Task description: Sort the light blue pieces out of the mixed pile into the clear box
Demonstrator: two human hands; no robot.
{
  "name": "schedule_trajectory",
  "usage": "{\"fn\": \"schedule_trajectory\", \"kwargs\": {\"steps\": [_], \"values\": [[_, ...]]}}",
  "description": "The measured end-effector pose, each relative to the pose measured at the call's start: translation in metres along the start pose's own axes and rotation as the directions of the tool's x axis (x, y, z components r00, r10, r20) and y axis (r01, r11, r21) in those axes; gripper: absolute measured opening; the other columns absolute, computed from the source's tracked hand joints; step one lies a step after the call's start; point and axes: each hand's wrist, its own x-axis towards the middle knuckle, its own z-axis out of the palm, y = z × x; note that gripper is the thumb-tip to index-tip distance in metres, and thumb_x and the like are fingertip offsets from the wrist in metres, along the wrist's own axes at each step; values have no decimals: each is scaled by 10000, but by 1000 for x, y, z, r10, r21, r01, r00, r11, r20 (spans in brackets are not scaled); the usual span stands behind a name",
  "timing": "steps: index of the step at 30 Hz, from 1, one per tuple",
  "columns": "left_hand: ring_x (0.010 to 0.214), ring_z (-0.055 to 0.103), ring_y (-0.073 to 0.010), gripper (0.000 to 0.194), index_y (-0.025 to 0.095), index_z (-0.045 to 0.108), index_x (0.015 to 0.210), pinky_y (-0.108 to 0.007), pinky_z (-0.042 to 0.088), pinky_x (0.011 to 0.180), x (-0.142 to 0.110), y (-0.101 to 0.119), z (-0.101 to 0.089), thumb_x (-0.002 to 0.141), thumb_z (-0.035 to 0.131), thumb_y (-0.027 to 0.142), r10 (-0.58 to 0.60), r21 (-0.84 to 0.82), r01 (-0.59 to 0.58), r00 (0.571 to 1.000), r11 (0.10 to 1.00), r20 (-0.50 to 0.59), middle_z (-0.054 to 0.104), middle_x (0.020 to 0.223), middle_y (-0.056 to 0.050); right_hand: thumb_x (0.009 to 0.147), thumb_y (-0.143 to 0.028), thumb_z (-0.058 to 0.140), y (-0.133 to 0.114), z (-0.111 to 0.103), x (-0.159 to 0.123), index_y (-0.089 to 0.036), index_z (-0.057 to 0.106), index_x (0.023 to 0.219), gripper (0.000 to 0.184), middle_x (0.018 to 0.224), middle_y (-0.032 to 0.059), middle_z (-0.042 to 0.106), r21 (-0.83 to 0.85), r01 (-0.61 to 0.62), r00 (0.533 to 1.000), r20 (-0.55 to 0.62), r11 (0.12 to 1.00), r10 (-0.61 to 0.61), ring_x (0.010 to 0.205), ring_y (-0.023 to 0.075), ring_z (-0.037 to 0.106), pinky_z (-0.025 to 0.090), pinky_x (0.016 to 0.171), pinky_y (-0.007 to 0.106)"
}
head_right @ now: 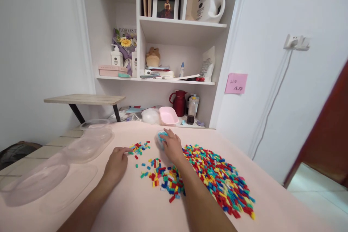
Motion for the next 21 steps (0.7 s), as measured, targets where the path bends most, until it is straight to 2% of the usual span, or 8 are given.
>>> {"fn": "schedule_trajectory", "kwargs": {"steps": [3, 6, 8, 11, 13, 17, 19, 21], "values": [[1149, 554, -255, 476, 259, 627, 1210, -379, 436, 938, -2, 1, 1, 839, 379, 94, -35, 82, 32, 999, 996, 40, 536, 1284, -114, 855, -119, 472, -1, -2, -3, -254, 672, 1164, 392, 1484, 76, 399, -74, -7, 1000, -13, 997, 6, 1400, 301, 293, 257, 1108, 564], [1262, 463, -298, 561, 312, 570, 1285, -473, 376, 997, -5, 3, 4, 814, 390, 65, -39, 162, 23, 995, 987, 95, 458, 1407, -112, 862, -120, 460, -11, -2, -3, -243, 661, 1178, 394, 1486, 84, 385, 8, 45, 996, -71, 999, -45, 1354, 269, 372, 329, 1091, 483], [1321, 397, -302, 610, 337, 531, 1323, -497, 332, 1030, -7, 5, 7, 804, 394, 47, -31, 204, 5, 992, 979, 122, 408, 1466, -99, 865, -104, 440, -20, 1, -5, -244, 676, 1141, 389, 1368, 80, 519, 109, 111, 994, -7, 988, -111, 1258, 228, 484, 392, 1053, 419], [1369, 331, -290, 640, 355, 502, 1346, -498, 294, 1056, -8, 8, 9, 799, 402, 38, -9, 252, -31, 988, 967, 154, 363, 1511, -80, 858, -77, 433, -31, 13, -12, -243, 686, 1104, 390, 1156, 60, 651, 195, 164, 960, 194, 967, -202, 1100, 188, 591, 454, 986, 348], [1386, 304, -268, 660, 388, 508, 1333, -485, 281, 1068, -8, 9, 10, 794, 398, 24, 27, 284, -80, 982, 955, 187, 347, 1526, -51, 857, -99, 464, -35, 23, -18, -231, 670, 1139, 374, 1191, 78, 631, 160, 162, 939, 278, 974, -202, 1103, 199, 588, 460, 975, 339], [1393, 305, -224, 709, 455, 557, 1260, -463, 271, 1085, -7, 8, 12, 771, 366, -22, 99, 276, -161, 970, 948, 223, 353, 1523, 13, 857, -128, 497, -35, 35, -25, -247, 553, 1311, 473, 1398, 98, 476, 67, 178, 928, 321, 982, -190, 1233, 226, 498, 427, 1007, 350], [1365, 357, -212, 698, 437, 581, 1237, -448, 282, 1087, -5, 5, 14, 765, 360, -27, 95, 230, -139, 977, 963, 190, 384, 1498, 7, 830, -116, 523, -34, 35, -26, -255, 493, 1365, 553, 1436, 96, 435, 28, 193, 917, 350, 981, -190, 1256, 233, 473, 415, 1006, 355], [1312, 431, -209, 660, 376, 602, 1229, -424, 321, 1070, -1, 1, 15, 764, 356, -24, 57, 190, -84, 988, 978, 144, 437, 1448, -30, 788, -102, 559, -35, 32, -25, -252, 484, 1366, 602, 1411, 100, 464, -36, 201, 901, 400, 979, -170, 1239, 249, 478, 403, 997, 371]]}}
